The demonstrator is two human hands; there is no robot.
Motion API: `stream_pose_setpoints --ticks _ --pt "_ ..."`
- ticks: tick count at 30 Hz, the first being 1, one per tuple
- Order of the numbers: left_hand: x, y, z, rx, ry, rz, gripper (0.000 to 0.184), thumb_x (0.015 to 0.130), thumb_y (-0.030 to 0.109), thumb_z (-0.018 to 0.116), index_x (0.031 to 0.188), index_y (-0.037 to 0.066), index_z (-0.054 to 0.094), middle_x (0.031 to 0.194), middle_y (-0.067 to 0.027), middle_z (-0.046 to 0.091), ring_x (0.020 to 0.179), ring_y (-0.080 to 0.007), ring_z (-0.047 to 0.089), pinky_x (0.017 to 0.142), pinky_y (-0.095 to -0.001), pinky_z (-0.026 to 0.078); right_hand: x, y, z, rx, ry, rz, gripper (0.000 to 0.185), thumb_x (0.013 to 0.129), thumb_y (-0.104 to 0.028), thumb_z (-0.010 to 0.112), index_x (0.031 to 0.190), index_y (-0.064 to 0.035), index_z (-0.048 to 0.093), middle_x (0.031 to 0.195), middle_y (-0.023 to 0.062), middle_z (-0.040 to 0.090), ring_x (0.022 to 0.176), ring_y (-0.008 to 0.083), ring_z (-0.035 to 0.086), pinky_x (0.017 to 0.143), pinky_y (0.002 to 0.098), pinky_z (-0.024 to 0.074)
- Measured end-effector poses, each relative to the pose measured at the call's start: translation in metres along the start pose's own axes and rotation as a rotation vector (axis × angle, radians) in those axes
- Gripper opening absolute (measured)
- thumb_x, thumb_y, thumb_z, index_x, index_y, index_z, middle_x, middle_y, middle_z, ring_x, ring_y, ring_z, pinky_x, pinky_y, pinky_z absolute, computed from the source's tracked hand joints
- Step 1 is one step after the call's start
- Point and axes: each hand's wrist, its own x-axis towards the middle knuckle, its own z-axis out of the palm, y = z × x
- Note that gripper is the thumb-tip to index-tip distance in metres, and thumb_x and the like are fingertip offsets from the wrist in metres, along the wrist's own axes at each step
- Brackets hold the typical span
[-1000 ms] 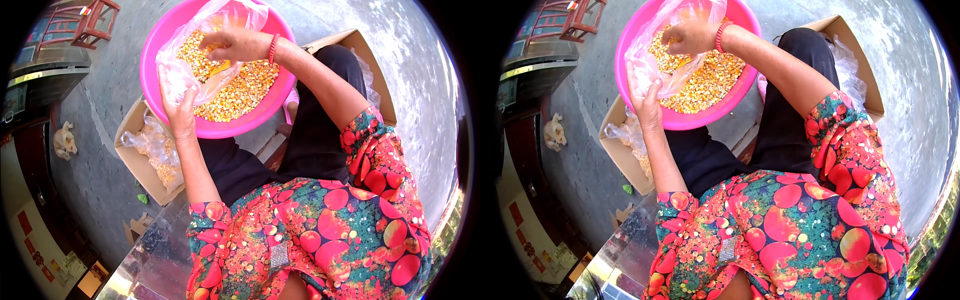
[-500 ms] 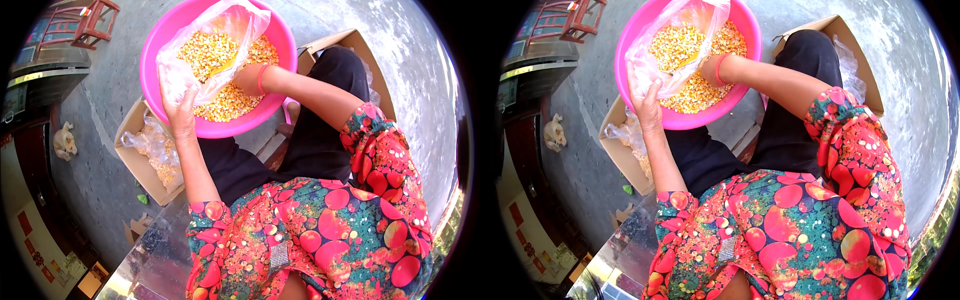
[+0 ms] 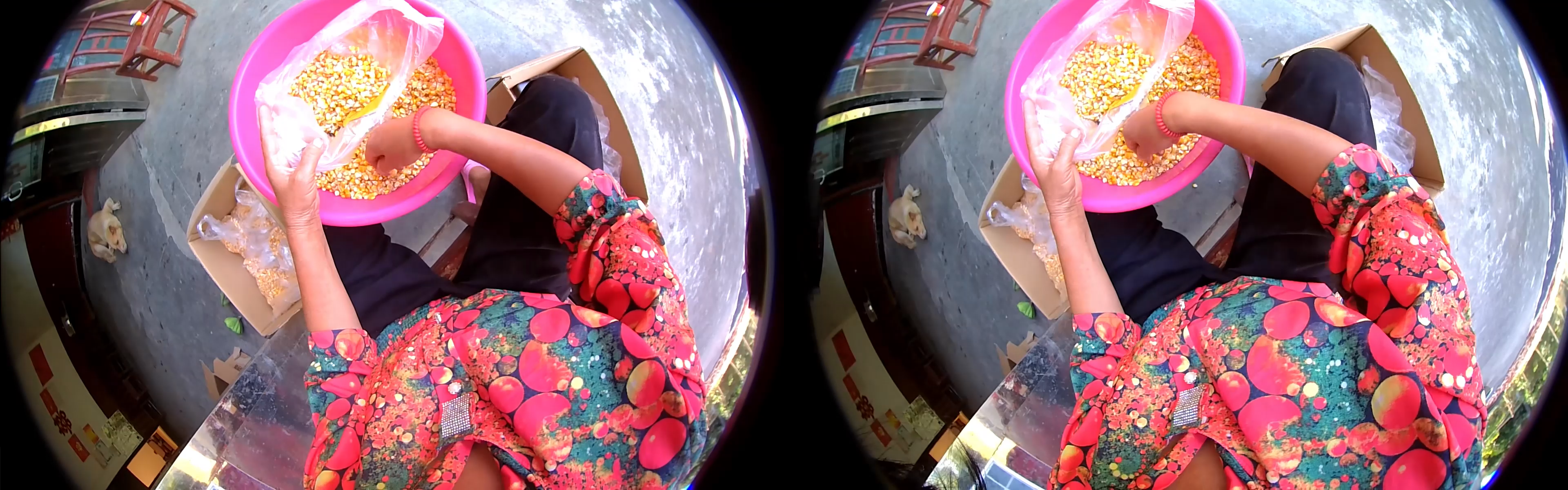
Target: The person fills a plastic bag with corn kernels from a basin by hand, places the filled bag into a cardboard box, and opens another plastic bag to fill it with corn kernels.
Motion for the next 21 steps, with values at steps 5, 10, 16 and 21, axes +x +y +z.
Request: stream_pose_setpoints --ticks 5,10,16,21 --pt "-0.001 0.003 0.002 -0.011 0.007 -0.008 0.083 0.069 -0.008 0.062 0.141 -0.001 0.022 0.146 -0.0139 0.025 0.132 -0.022 0.028 0.105 -0.0313 0.028 -0.029 -0.009 -0.033 0.292 0.063 -0.132 0.018 0.084 -0.015 0.052 0.087 -0.001 0.063 0.074 0.0103 0.062 0.067 0.0188 0.056 0.065 0.033 0.0454" --pt "-0.001 0.003 0.002 0.016 0.004 -0.002 0.083 0.069 -0.009 0.061 0.141 -0.001 0.022 0.145 -0.014 0.025 0.132 -0.022 0.027 0.105 -0.0314 0.028 -0.045 -0.013 -0.062 0.471 0.515 -0.016 0.021 0.09 -0.018 0.05 0.1 -0.0033 0.06 0.083 0.0094 0.062 0.08 0.0208 0.059 0.078 0.033 0.0472" --pt "-0.001 0.002 0.002 0.011 0.011 0.007 0.083 0.069 -0.009 0.061 0.141 -0.001 0.022 0.145 -0.0144 0.025 0.133 -0.0224 0.027 0.106 -0.0317 0.028 -0.061 0.0 -0.064 0.292 0.448 0.087 0.019 0.088 -0.014 0.047 0.096 -0.0018 0.061 0.076 0.007 0.061 0.061 0.0142 0.059 0.048 0.0286 0.05" --pt "-0.001 0.004 0.003 0.002 0.008 -0.004 0.083 0.068 -0.009 0.061 0.141 -0.001 0.022 0.145 -0.0142 0.025 0.133 -0.0226 0.027 0.106 -0.0319 0.028 -0.037 0.003 -0.018 -0.166 0.055 0.145 0.022 0.079 -0.016 0.052 0.085 0.0003 0.064 0.074 0.0152 0.063 0.068 0.0282 0.063 0.058 0.0373 0.0506"
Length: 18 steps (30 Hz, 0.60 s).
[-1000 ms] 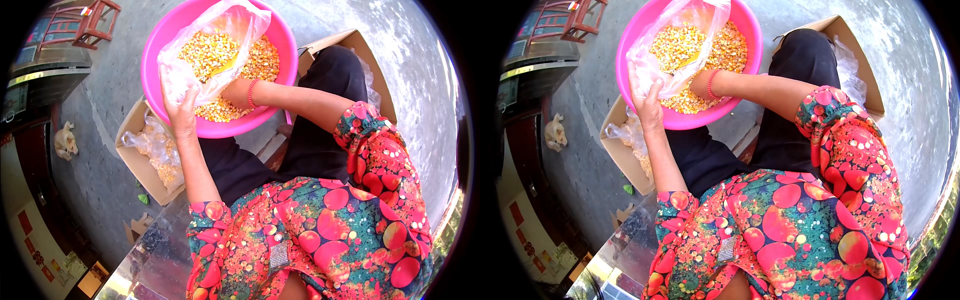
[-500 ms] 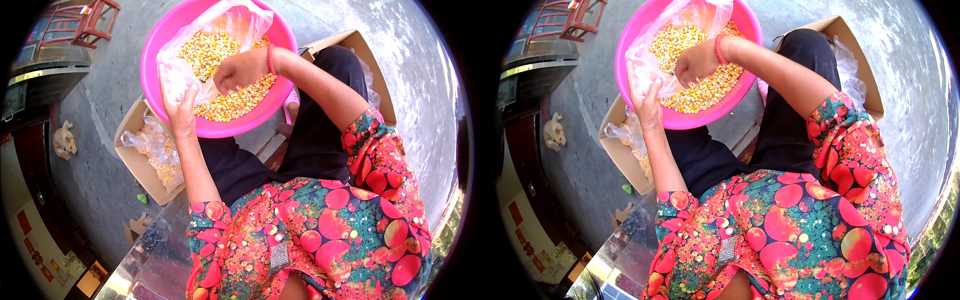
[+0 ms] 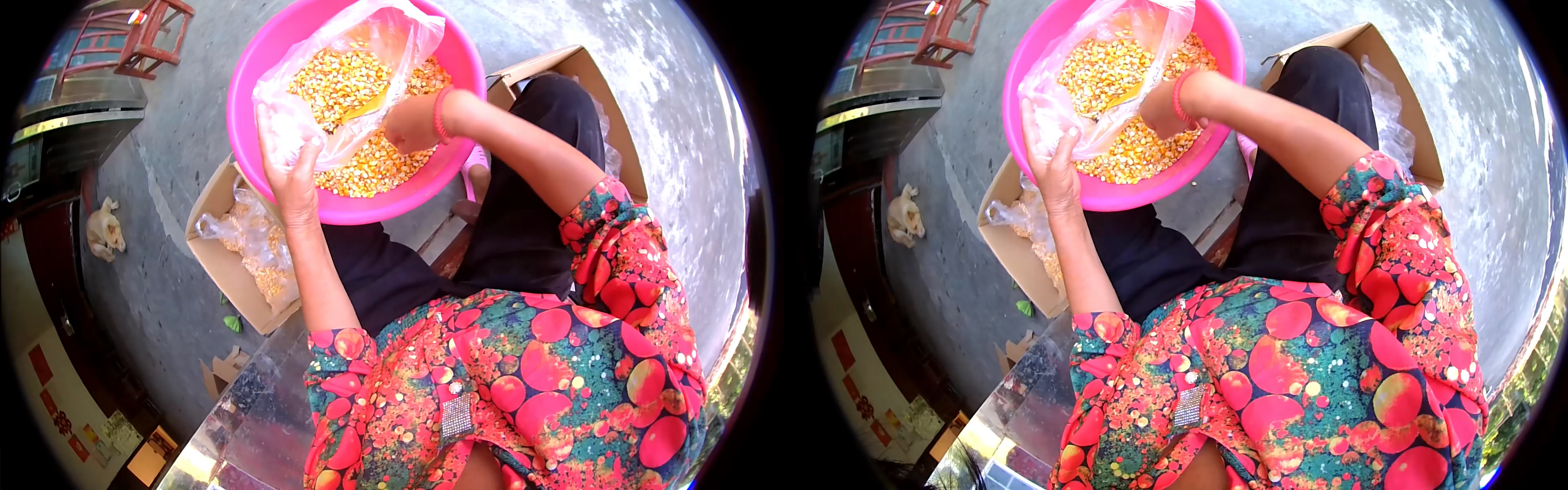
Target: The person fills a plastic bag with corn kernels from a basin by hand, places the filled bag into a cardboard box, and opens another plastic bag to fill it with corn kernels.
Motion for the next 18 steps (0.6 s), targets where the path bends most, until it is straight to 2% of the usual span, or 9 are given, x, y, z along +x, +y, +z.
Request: stream_pose_setpoints --ticks 1,2,6,8,15,17,18 --pt "0.0 0.0 0.001 -0.014 0.003 0.005 0.083 0.068 -0.009 0.061 0.141 -0.001 0.022 0.145 -0.014 0.025 0.133 -0.0226 0.027 0.106 -0.0318 0.028 0.016 0.01 0.021 -0.249 0.112 -0.105 0.024 0.077 -0.016 0.051 0.085 0.0015 0.065 0.076 0.0181 0.064 0.074 0.0329 0.064 0.065 0.0402 0.0512" --pt "0.001 0.0 0.001 -0.016 0.002 0.006 0.083 0.068 -0.009 0.061 0.141 -0.001 0.022 0.145 -0.014 0.025 0.133 -0.0226 0.027 0.106 -0.0318 0.028 0.018 0.004 0.026 -0.189 0.066 0.007 0.027 0.076 -0.017 0.051 0.085 0.0026 0.066 0.084 0.0218 0.064 0.084 0.0372 0.062 0.076 0.0431 0.0489" --pt "0.0 -0.001 0.0 -0.011 0.001 0.006 0.083 0.069 -0.01 0.061 0.141 -0.001 0.022 0.146 -0.0137 0.025 0.132 -0.0222 0.028 0.104 -0.0314 0.03 0.046 -0.013 0.049 -0.157 0.149 -0.002 0.027 0.076 -0.019 0.052 0.083 0.0011 0.067 0.087 0.0221 0.064 0.084 0.0365 0.063 0.076 0.0431 0.049" --pt "0.0 0.0 0.001 -0.002 -0.007 0.004 0.083 0.069 -0.01 0.061 0.141 0.0 0.022 0.146 -0.0136 0.025 0.132 -0.022 0.028 0.104 -0.0312 0.031 0.049 -0.027 0.054 0.074 0.27 0.031 0.027 0.076 -0.022 0.053 0.085 -0.0001 0.067 0.087 0.0219 0.064 0.083 0.0364 0.063 0.076 0.0431 0.0489" --pt "0.001 -0.001 0.0 -0.003 -0.003 0.004 0.084 0.069 -0.009 0.061 0.142 0.0 0.021 0.146 -0.0133 0.025 0.132 -0.022 0.028 0.104 -0.031 0.031 0.058 -0.022 0.047 0.021 0.279 -0.099 0.024 0.074 -0.019 0.056 0.087 -0.001 0.066 0.083 0.02 0.064 0.082 0.0354 0.062 0.074 0.0419 0.0483" --pt "0.0 -0.002 0.0 -0.007 -0.006 0.006 0.084 0.069 -0.009 0.061 0.142 0.0 0.021 0.146 -0.0133 0.025 0.132 -0.0221 0.028 0.104 -0.0311 0.031 0.049 -0.02 0.031 0.076 0.142 -0.123 0.022 0.074 -0.016 0.056 0.088 -0.0021 0.066 0.082 0.0181 0.064 0.077 0.0336 0.061 0.07 0.0406 0.0472" --pt "0.0 -0.002 0.0 -0.003 -0.005 0.005 0.084 0.069 -0.009 0.061 0.142 0.0 0.021 0.146 -0.0133 0.025 0.133 -0.0223 0.027 0.104 -0.0313 0.03 0.047 -0.016 0.027 0.063 0.059 -0.18 0.021 0.077 -0.016 0.055 0.09 -0.0028 0.065 0.079 0.0149 0.064 0.072 0.0282 0.06 0.065 0.0386 0.0458"
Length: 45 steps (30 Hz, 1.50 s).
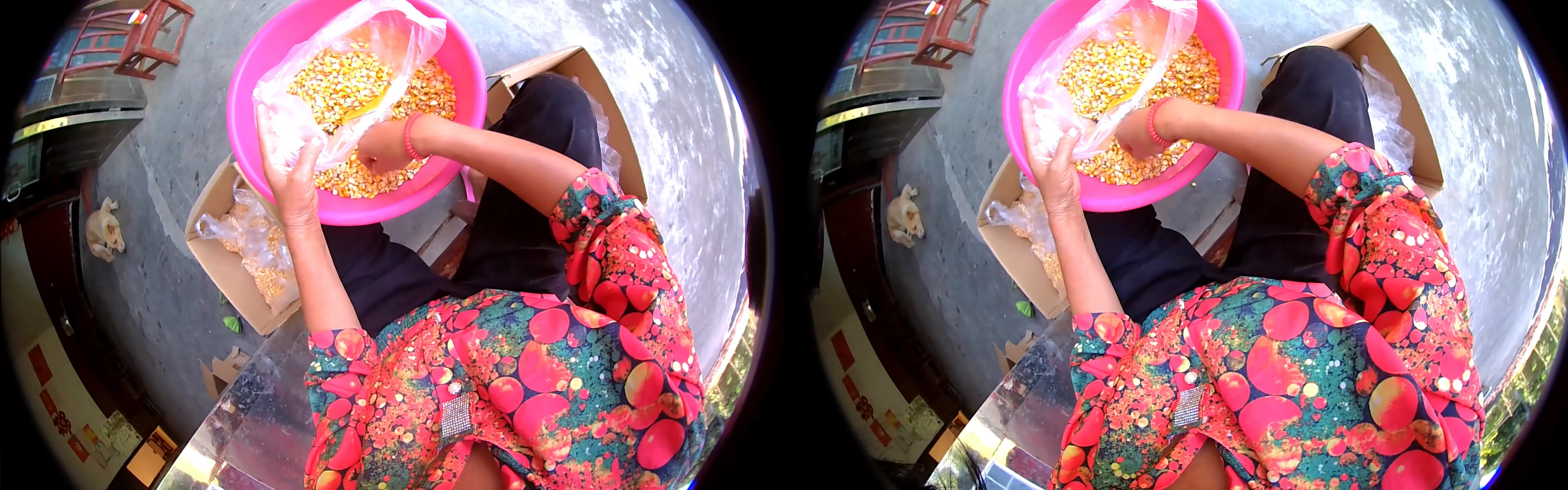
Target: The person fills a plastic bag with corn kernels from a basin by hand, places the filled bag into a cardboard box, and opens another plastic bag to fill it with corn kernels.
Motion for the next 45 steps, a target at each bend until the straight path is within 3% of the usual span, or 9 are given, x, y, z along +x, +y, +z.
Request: stream_pose_setpoints --ticks 5,12,14,18,20,23,26,41,45 --pt "0.0 0.001 -0.001 0.007 0.0 -0.005 0.084 0.069 -0.008 0.062 0.142 -0.001 0.021 0.146 -0.0133 0.024 0.133 -0.0225 0.027 0.105 -0.0317 0.029 -0.024 -0.005 -0.031 0.372 -0.221 -0.041 0.018 0.082 -0.015 0.053 0.09 -0.0031 0.064 0.07 0.0059 0.061 0.067 0.0151 0.057 0.06 0.0315 0.0444" --pt "-0.001 0.0 0.0 0.009 -0.001 -0.007 0.083 0.069 -0.009 0.062 0.141 -0.001 0.021 0.146 -0.0139 0.024 0.133 -0.0223 0.026 0.106 -0.032 0.028 -0.037 -0.005 -0.07 0.702 0.364 0.055 0.019 0.084 -0.013 0.051 0.098 -0.0039 0.061 0.072 0.0049 0.059 0.068 0.0132 0.057 0.063 0.0278 0.048" --pt "0.0 0.001 0.0 0.0 0.003 -0.017 0.083 0.069 -0.009 0.062 0.141 -0.001 0.021 0.146 -0.0139 0.024 0.133 -0.0221 0.026 0.106 -0.032 0.028 -0.02 0.012 -0.059 0.238 0.898 -0.269 0.022 0.085 -0.014 0.051 0.102 -0.0035 0.059 0.075 0.0061 0.059 0.07 0.0131 0.059 0.057 0.027 0.0507" --pt "0.0 0.0 -0.001 0.013 0.001 -0.005 0.083 0.069 -0.009 0.062 0.141 -0.001 0.022 0.146 -0.014 0.025 0.133 -0.0219 0.027 0.106 -0.0318 0.028 -0.033 0.023 -0.062 -0.26 1.065 -0.309 0.021 0.085 -0.016 0.051 0.1 -0.0025 0.06 0.08 0.0082 0.062 0.073 0.0167 0.062 0.06 0.0303 0.0528" --pt "0.0 0.0 0.0 0.01 0.002 0.0 0.083 0.069 -0.008 0.062 0.141 -0.001 0.022 0.146 -0.014 0.025 0.133 -0.0219 0.027 0.106 -0.0317 0.028 -0.057 -0.004 -0.075 0.567 0.084 0.024 0.022 0.084 -0.019 0.054 0.096 -0.0017 0.062 0.082 0.0124 0.063 0.076 0.0257 0.063 0.068 0.0378 0.0523" --pt "0.0 0.0 -0.001 0.027 0.001 -0.005 0.083 0.069 -0.008 0.062 0.141 -0.001 0.022 0.146 -0.014 0.025 0.133 -0.0221 0.027 0.106 -0.0316 0.028 -0.053 -0.014 -0.053 0.398 -0.214 0.231 0.023 0.08 -0.019 0.057 0.094 -0.0021 0.063 0.082 0.017 0.064 0.078 0.0334 0.062 0.076 0.0401 0.0498" --pt "0.001 -0.001 0.0 -0.003 0.0 -0.003 0.083 0.069 -0.008 0.062 0.141 -0.001 0.022 0.145 -0.0139 0.025 0.133 -0.0221 0.027 0.106 -0.0315 0.028 -0.027 0.008 -0.008 -0.255 -0.022 0.094 0.029 0.076 -0.018 0.053 0.095 0.0023 0.063 0.085 0.0221 0.064 0.084 0.0364 0.063 0.078 0.0418 0.0494" --pt "0.001 -0.002 0.0 0.0 -0.003 0.006 0.083 0.069 -0.007 0.062 0.141 -0.002 0.021 0.146 -0.0144 0.024 0.133 -0.0228 0.026 0.105 -0.0318 0.029 -0.002 -0.005 0.006 -0.072 0.153 0.052 0.02 0.076 -0.016 0.056 0.084 -0.0003 0.065 0.081 0.0174 0.065 0.077 0.0333 0.062 0.069 0.0412 0.0475" --pt "0.0 -0.001 0.0 0.002 -0.004 0.006 0.083 0.069 -0.007 0.062 0.141 -0.002 0.021 0.146 -0.0145 0.024 0.133 -0.0227 0.026 0.106 -0.032 0.027 -0.018 -0.006 -0.022 0.136 -0.19 0.021 0.017 0.076 -0.014 0.057 0.081 -0.0008 0.066 0.073 0.0114 0.064 0.069 0.0215 0.061 0.063 0.0345 0.0459"
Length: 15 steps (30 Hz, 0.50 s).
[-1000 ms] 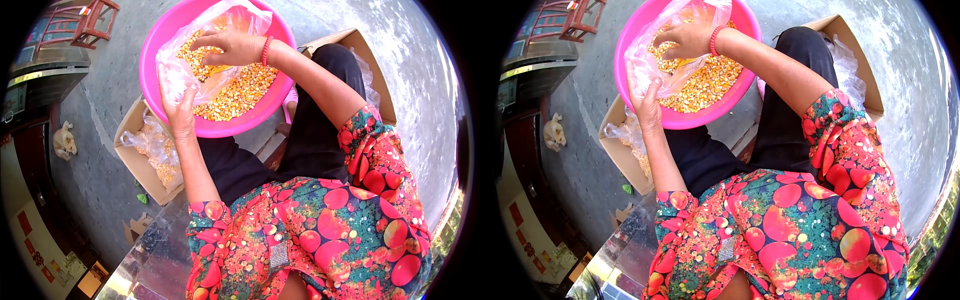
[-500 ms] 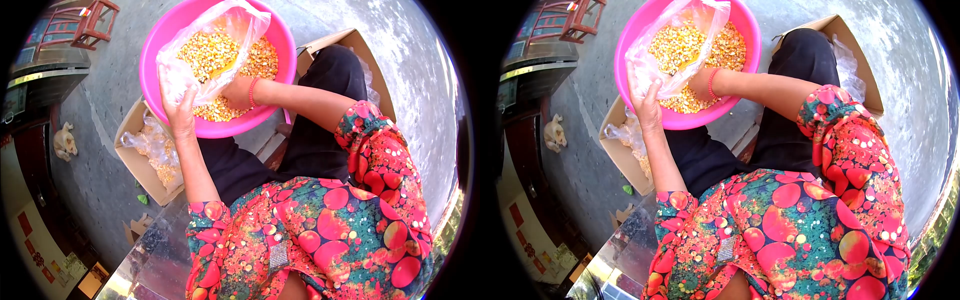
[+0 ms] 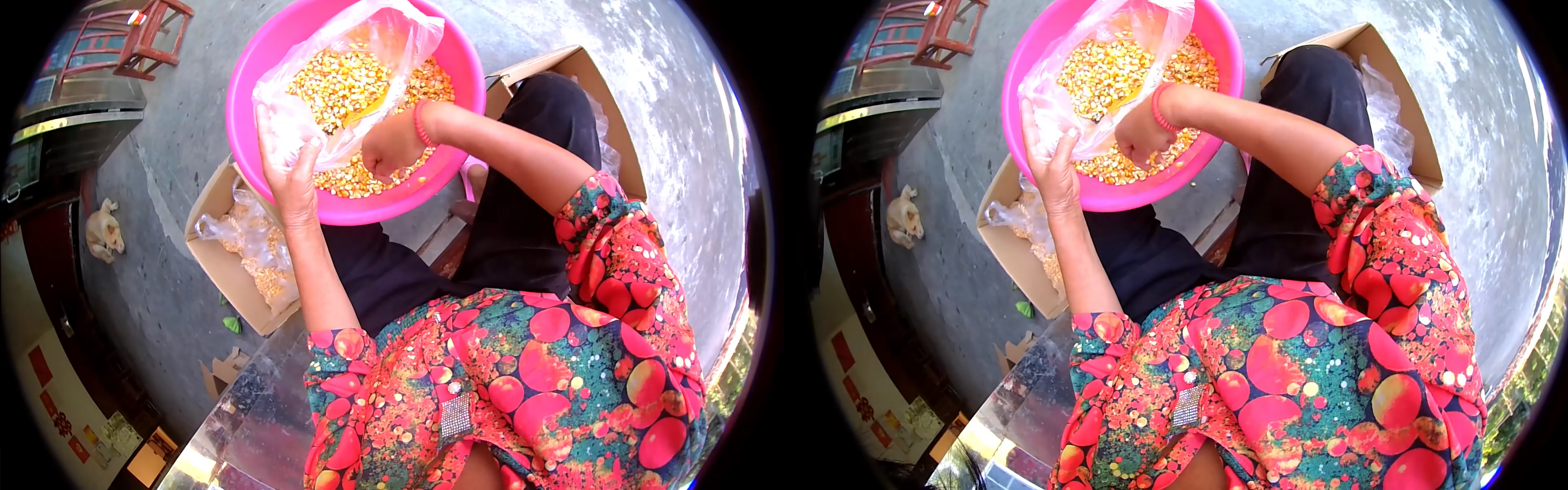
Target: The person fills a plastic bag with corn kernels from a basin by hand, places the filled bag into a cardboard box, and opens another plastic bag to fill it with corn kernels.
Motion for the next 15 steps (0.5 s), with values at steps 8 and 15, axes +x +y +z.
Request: stream_pose_setpoints --ticks 8,15 --pt "-0.001 0.001 0.001 0.017 0.002 0.006 0.081 0.07 -0.013 0.059 0.141 0.001 0.023 0.145 -0.012 0.027 0.131 -0.0223 0.03 0.105 -0.0329 0.031 -0.023 0.001 -0.043 0.461 0.554 -0.169 0.021 0.084 -0.019 0.053 0.097 -0.005 0.063 0.083 0.0084 0.064 0.071 0.0159 0.061 0.06 0.0297 0.0484" --pt "-0.001 0.003 0.002 -0.014 0.008 -0.012 0.081 0.07 -0.013 0.059 0.141 0.0 0.023 0.144 -0.0126 0.028 0.131 -0.0226 0.03 0.105 -0.0333 0.03 -0.044 0.02 -0.046 0.05 0.76 -0.095 0.024 0.084 -0.019 0.05 0.1 -0.0043 0.061 0.085 0.0105 0.062 0.073 0.0211 0.064 0.055 0.0314 0.0538"
